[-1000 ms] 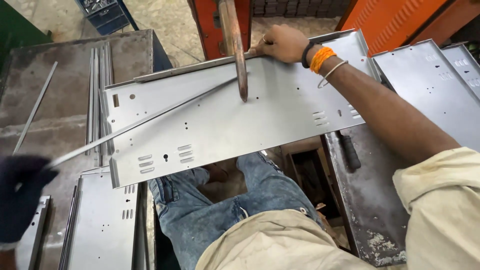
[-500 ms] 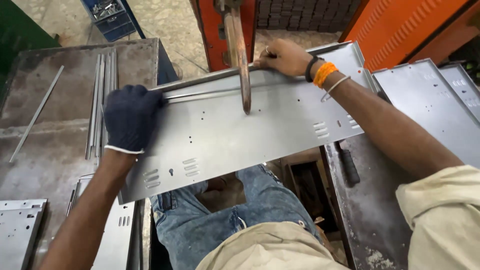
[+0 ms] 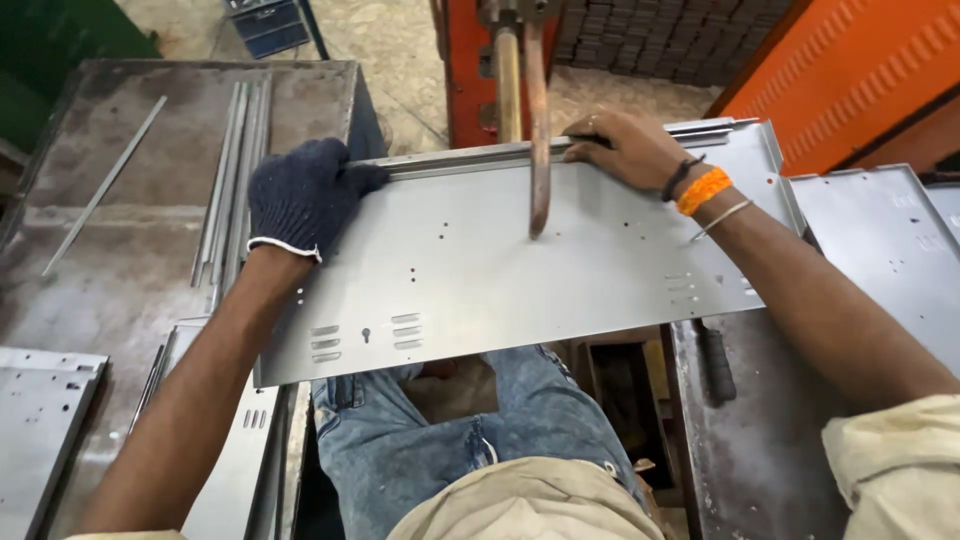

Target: The worker is spot welding thin metal rails onto a flat metal panel using an industrial spot welder.

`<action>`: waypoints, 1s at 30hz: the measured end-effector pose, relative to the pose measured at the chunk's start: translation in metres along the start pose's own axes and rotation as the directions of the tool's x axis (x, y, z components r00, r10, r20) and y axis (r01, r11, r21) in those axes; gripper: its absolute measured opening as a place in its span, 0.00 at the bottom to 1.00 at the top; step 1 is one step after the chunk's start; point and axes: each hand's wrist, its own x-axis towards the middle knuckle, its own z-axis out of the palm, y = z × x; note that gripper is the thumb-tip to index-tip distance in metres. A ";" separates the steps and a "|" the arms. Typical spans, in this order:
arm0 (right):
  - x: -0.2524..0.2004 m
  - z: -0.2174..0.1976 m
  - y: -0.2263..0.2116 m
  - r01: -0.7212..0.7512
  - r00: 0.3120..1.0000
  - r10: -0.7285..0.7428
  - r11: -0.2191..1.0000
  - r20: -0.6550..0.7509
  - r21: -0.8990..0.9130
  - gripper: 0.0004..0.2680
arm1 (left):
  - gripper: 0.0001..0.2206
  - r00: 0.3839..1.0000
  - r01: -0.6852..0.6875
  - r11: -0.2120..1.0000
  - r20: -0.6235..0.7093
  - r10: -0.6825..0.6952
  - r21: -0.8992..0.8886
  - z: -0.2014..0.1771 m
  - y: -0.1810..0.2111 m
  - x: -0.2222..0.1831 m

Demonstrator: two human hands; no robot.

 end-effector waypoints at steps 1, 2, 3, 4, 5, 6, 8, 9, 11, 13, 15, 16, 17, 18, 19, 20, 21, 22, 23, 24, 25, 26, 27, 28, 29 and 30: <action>0.002 0.000 -0.004 0.011 1.000 -0.011 1.000 0.004 0.004 0.13 | 0.21 1.000 0.011 1.000 -0.001 -0.011 0.005 -0.003 -0.006 0.000; 0.004 -0.001 -0.007 -0.026 0.999 0.028 0.998 0.040 -0.055 0.12 | 0.18 1.000 0.015 0.999 0.006 -0.014 -0.045 -0.005 -0.011 0.000; 0.005 -0.001 -0.010 -0.061 0.995 0.069 0.991 0.073 -0.115 0.12 | 0.16 1.000 0.018 0.995 0.013 -0.017 -0.095 -0.007 -0.017 0.000; 0.005 0.002 -0.008 -0.050 0.995 0.058 0.993 0.076 -0.111 0.12 | 0.16 1.000 0.028 0.996 0.011 -0.027 -0.089 -0.007 -0.031 -0.001; 0.004 0.006 -0.006 -0.053 0.997 0.057 0.996 0.051 -0.074 0.12 | 0.12 0.994 -0.106 0.972 -0.045 0.098 -0.211 -0.007 -0.046 -0.002; 0.001 0.008 -0.003 -0.059 0.998 0.060 0.997 0.029 -0.039 0.13 | 0.10 0.970 -0.242 0.915 -0.115 0.216 -0.324 -0.006 -0.058 -0.003; -0.001 0.004 -0.009 -0.043 0.999 0.044 0.998 0.010 -0.043 0.13 | 0.09 0.982 -0.188 0.899 -0.070 0.174 -0.396 -0.011 -0.064 -0.007; -0.002 0.002 -0.012 -0.035 0.999 0.034 0.998 -0.015 -0.050 0.13 | 0.09 0.989 -0.138 0.874 -0.024 0.143 -0.466 -0.013 -0.066 -0.008; -0.004 0.004 -0.010 -0.025 0.999 0.023 0.996 -0.023 -0.083 0.13 | 0.09 0.993 -0.020 0.822 0.082 0.081 -0.569 -0.011 -0.066 -0.011; -0.002 0.004 -0.008 -0.017 0.999 0.013 0.992 -0.034 -0.126 0.13 | 0.09 0.982 0.096 0.751 0.185 0.035 -0.654 -0.008 -0.065 -0.009; -0.002 0.006 -0.008 -0.060 0.998 0.060 0.989 -0.010 -0.135 0.13 | 0.08 0.995 0.047 0.774 0.098 0.019 -0.632 -0.005 -0.063 -0.009; 0.000 0.006 -0.010 -0.062 0.998 0.061 0.989 -0.010 -0.136 0.13 | 0.08 0.995 0.046 0.773 0.097 0.021 -0.633 -0.004 -0.063 -0.008; 0.001 0.006 -0.012 -0.092 0.996 0.093 0.986 0.000 -0.139 0.13 | 0.09 0.995 0.062 0.758 0.101 0.005 -0.649 -0.004 -0.063 -0.007; 0.003 0.008 -0.014 -0.122 0.992 0.125 0.982 0.013 -0.141 0.13 | 0.09 0.994 0.081 0.744 0.108 -0.012 -0.664 -0.003 -0.064 -0.008; 0.002 0.010 -0.011 -0.123 0.992 0.127 0.982 0.014 -0.140 0.13 | 0.09 0.994 0.083 0.743 0.110 -0.013 -0.664 -0.004 -0.064 -0.009; 0.002 0.013 -0.007 -0.113 0.993 0.116 0.985 0.010 -0.133 0.13 | 0.10 0.995 0.052 0.795 0.098 0.009 -0.604 -0.006 -0.064 -0.008; 0.002 0.016 -0.003 -0.104 0.994 0.105 0.987 0.005 -0.126 0.13 | 0.11 0.996 0.020 0.842 0.087 0.032 -0.539 -0.008 -0.065 -0.008; 0.003 0.015 -0.004 -0.104 0.994 0.105 0.987 0.005 -0.125 0.13 | 0.11 0.996 0.020 0.843 0.088 0.033 -0.538 -0.010 -0.062 -0.009; 0.003 0.015 -0.005 -0.081 0.997 0.081 0.988 -0.012 -0.130 0.12 | 0.12 0.996 0.044 0.785 0.092 0.017 -0.618 -0.012 -0.060 -0.010; 0.003 0.014 -0.005 -0.060 0.998 0.056 0.989 -0.028 -0.136 0.12 | 0.14 0.995 0.066 0.719 0.097 0.003 -0.692 -0.014 -0.057 -0.011; 0.003 0.013 -0.008 -0.061 0.998 0.058 0.989 -0.028 -0.136 0.12 | 0.14 0.995 0.066 0.719 0.098 0.004 -0.692 -0.015 -0.057 -0.011; 0.003 0.012 -0.011 -0.070 0.997 0.067 0.990 -0.026 -0.120 0.12 | 0.14 0.994 0.032 0.725 0.100 0.051 -0.688 -0.016 -0.057 -0.009; 0.003 0.011 -0.013 -0.078 0.997 0.076 0.991 -0.024 -0.104 0.12 | 0.14 0.990 -0.002 0.730 0.103 0.099 -0.683 -0.016 -0.056 -0.008; 0.004 0.009 -0.016 -0.084 0.996 0.082 0.991 -0.026 -0.103 0.12 | 0.14 0.989 -0.004 0.729 0.105 0.105 -0.684 -0.014 -0.054 -0.004; 0.005 0.008 -0.019 -0.100 0.995 0.099 0.990 -0.020 -0.102 0.12 | 0.13 0.985 -0.062 0.851 0.107 0.138 -0.522 -0.012 -0.052 0.000; 0.006 0.005 -0.021 -0.116 0.993 0.115 0.988 -0.013 -0.103 0.11 | 0.12 0.979 -0.122 0.933 0.114 0.170 -0.339 -0.009 -0.049 0.004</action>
